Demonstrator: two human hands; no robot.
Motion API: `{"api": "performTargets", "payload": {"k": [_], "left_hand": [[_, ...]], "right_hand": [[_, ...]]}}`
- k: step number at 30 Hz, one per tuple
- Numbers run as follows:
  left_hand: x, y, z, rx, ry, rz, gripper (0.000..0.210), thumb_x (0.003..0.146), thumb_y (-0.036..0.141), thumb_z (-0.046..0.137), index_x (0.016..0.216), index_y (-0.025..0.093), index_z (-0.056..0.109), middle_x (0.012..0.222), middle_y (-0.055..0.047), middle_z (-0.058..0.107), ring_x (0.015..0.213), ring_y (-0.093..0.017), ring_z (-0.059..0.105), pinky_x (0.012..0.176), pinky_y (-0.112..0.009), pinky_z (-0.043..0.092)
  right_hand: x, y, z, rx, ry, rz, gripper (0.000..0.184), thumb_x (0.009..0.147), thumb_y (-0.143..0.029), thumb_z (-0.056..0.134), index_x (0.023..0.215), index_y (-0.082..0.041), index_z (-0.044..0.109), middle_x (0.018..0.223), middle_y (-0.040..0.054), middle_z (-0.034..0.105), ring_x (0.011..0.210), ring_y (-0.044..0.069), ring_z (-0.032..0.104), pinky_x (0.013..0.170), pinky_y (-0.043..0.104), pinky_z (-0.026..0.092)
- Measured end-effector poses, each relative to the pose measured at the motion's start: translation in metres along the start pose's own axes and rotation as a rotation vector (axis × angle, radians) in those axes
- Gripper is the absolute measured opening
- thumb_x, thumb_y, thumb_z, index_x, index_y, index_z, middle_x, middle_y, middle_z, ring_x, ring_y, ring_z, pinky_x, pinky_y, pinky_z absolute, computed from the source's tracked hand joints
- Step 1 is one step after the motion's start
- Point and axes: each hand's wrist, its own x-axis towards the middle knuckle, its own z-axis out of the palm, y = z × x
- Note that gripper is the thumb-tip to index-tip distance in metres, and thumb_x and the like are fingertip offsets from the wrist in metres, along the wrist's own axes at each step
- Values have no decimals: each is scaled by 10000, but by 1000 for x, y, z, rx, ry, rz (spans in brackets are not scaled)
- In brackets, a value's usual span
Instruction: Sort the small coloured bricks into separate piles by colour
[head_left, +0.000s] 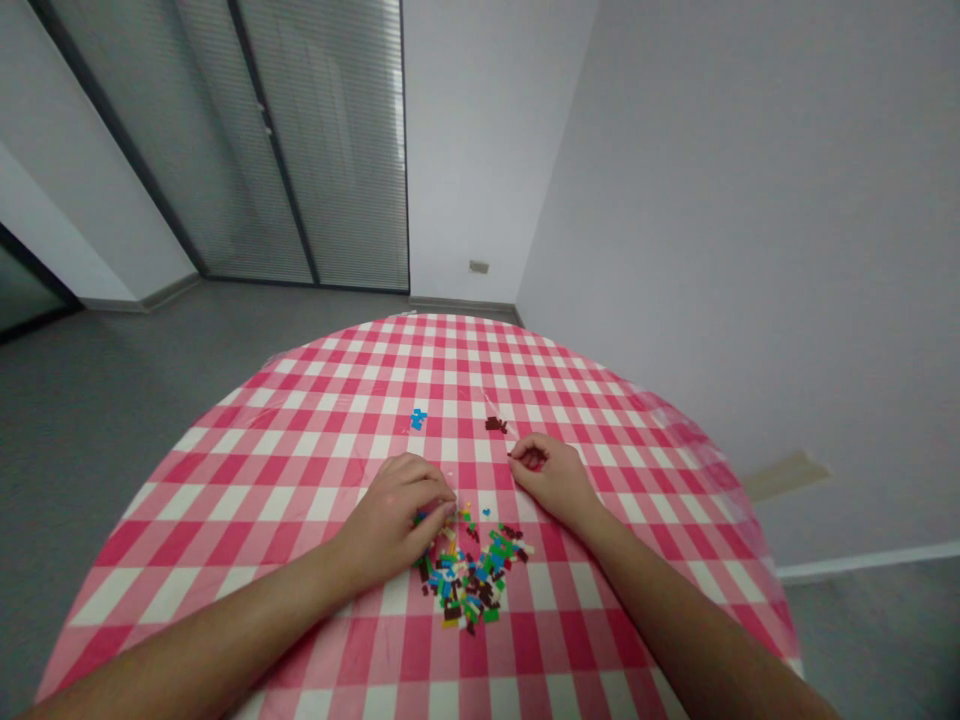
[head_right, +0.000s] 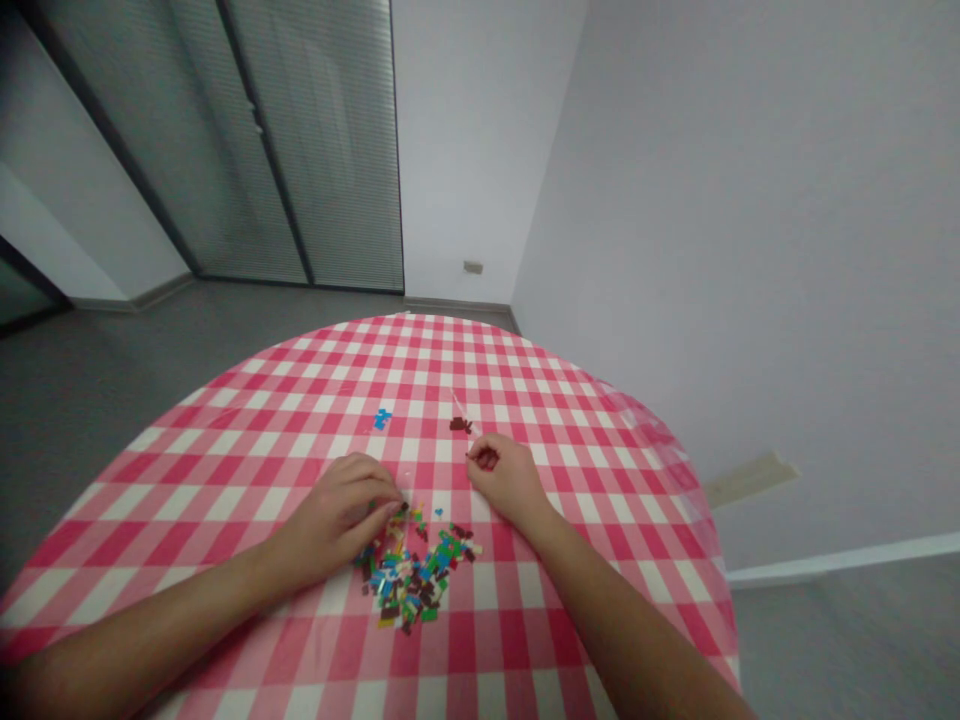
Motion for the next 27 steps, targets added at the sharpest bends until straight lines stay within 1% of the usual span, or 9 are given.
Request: {"api": "performTargets", "payload": {"k": [3, 5, 10, 13, 18, 22, 27], "left_hand": [[0, -1, 1, 0, 4, 0, 115, 927, 209, 555, 908, 226, 668, 871, -27, 670, 855, -213, 587, 789, -394, 437], [0, -2, 1, 3, 5, -2, 114, 929, 211, 556, 908, 227, 666, 874, -27, 669, 856, -213, 586, 792, -398, 437], [-1, -3, 1, 15, 8, -6, 87, 920, 215, 575, 893, 228, 657, 866, -21, 666, 849, -214, 579, 790, -403, 432], [-1, -3, 1, 17, 7, -10, 84, 917, 205, 580, 882, 224, 654, 862, -18, 664, 848, -210, 579, 790, -400, 428], [-1, -2, 1, 9, 7, -10, 85, 915, 199, 578, 885, 216, 656, 864, -19, 663, 849, -207, 578, 789, -395, 424], [-1, -2, 1, 2, 5, -16, 83, 910, 194, 583, 881, 216, 657, 864, -19, 663, 853, -205, 576, 793, -392, 420], [-1, -2, 1, 5, -6, -22, 83, 908, 191, 585, 882, 211, 661, 862, -18, 665, 855, -203, 576, 796, -387, 415]], "right_hand": [[8, 12, -6, -145, 40, 20, 45, 711, -180, 579, 675, -202, 595, 652, 20, 652, 614, 173, 604, 591, 287, 473], [11, 14, -7, -193, 48, 26, 59, 725, -193, 579, 671, -199, 600, 654, 25, 659, 620, 178, 609, 595, 291, 470], [12, 11, -8, -201, 10, 44, 104, 776, -256, 607, 702, -194, 646, 672, 44, 688, 622, 192, 626, 581, 299, 471], [10, 10, -9, -210, -7, 26, 83, 766, -217, 613, 764, -188, 690, 727, 62, 717, 678, 210, 660, 635, 316, 499], [6, 10, -9, -248, -17, -20, 186, 751, -134, 562, 839, -184, 719, 802, 67, 742, 742, 218, 683, 699, 331, 527], [4, 9, -7, -279, -29, -41, 206, 763, -124, 553, 858, -183, 725, 841, 72, 749, 767, 223, 684, 713, 340, 531], [3, 13, -5, -266, -62, -80, 230, 793, -130, 546, 915, -185, 733, 941, 82, 755, 865, 234, 691, 800, 376, 536]]}}
